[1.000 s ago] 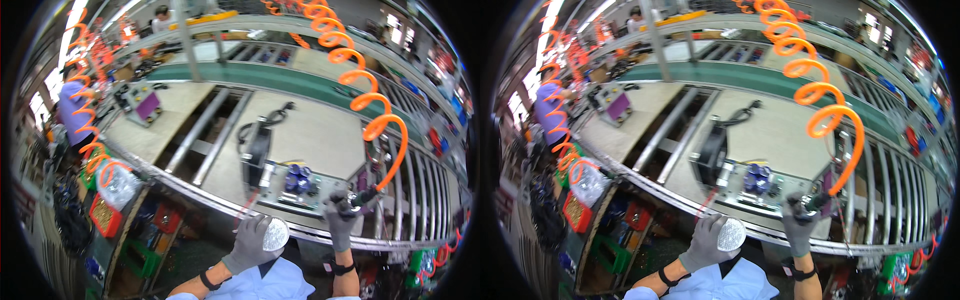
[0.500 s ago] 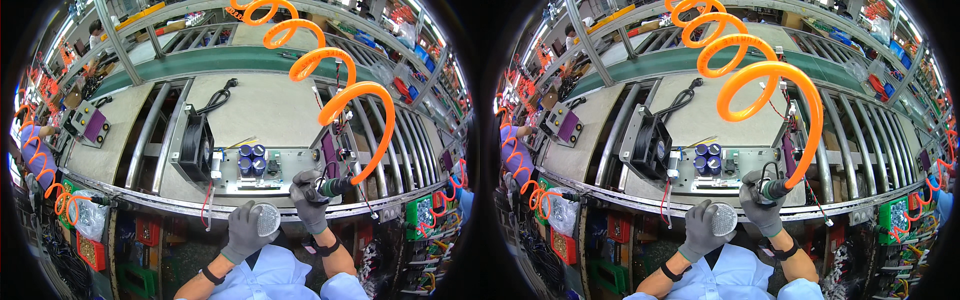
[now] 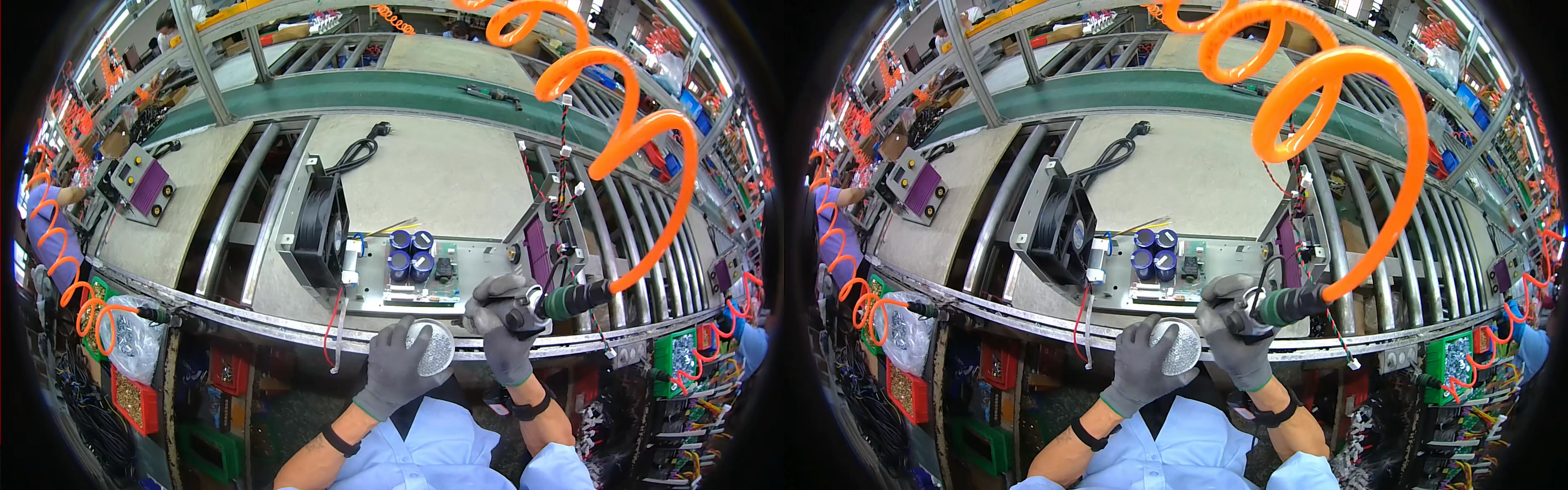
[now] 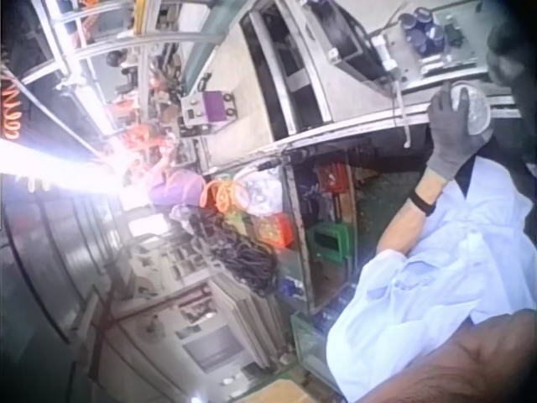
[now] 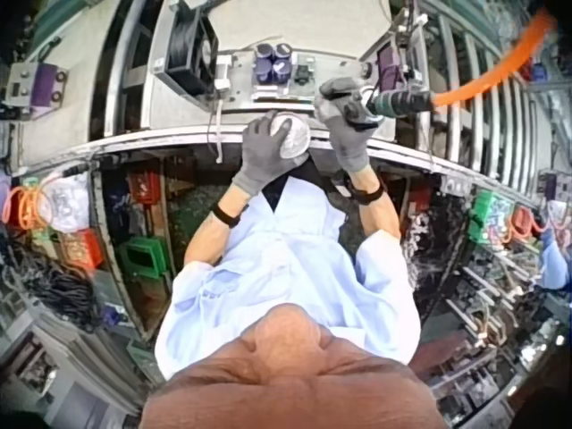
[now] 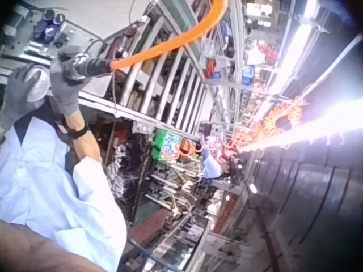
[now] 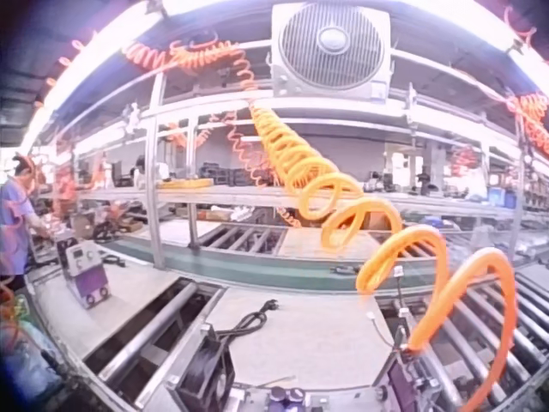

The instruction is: Assembling electronic components, fans, and circuit boards into a metal housing on a factory assembly line.

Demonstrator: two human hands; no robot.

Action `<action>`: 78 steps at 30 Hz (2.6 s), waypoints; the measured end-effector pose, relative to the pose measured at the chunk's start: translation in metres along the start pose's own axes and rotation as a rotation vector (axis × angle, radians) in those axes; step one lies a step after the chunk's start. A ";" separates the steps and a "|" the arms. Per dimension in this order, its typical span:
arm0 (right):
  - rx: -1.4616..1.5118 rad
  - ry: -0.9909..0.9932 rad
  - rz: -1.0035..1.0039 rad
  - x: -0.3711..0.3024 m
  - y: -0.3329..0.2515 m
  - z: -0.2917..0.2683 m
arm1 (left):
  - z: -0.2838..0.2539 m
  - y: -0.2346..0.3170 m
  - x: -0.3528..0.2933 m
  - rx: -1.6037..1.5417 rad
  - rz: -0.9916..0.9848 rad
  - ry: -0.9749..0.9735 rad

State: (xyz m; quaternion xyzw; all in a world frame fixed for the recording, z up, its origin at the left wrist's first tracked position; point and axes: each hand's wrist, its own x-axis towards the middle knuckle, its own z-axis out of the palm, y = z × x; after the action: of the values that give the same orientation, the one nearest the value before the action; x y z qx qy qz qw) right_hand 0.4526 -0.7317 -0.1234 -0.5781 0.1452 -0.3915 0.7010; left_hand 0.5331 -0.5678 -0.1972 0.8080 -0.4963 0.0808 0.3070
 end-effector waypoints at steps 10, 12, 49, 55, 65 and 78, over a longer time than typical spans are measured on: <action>0.026 -0.063 -0.011 0.002 0.007 0.034 | 0.001 -0.009 -0.004 -0.034 0.042 0.020; 0.028 -0.067 0.037 0.001 0.010 0.035 | 0.001 -0.009 -0.003 -0.036 0.038 0.026; -0.208 -0.010 -0.096 0.060 -0.004 0.020 | 0.001 -0.008 -0.002 -0.016 -0.003 -0.022; -0.081 0.053 -0.097 0.061 -0.012 0.030 | 0.003 -0.008 -0.002 -0.026 -0.027 -0.049; -0.169 -0.186 -0.020 0.011 0.001 0.039 | 0.004 -0.009 -0.005 -0.034 0.016 0.015; -0.177 -0.165 0.024 0.016 0.026 0.047 | 0.005 -0.013 -0.006 -0.085 -0.012 -0.002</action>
State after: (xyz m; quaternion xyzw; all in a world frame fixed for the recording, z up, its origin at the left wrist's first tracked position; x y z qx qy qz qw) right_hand 0.5036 -0.7095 -0.1296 -0.6662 0.1280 -0.3201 0.6613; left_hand 0.5406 -0.5622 -0.2089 0.7973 -0.4948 0.0570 0.3409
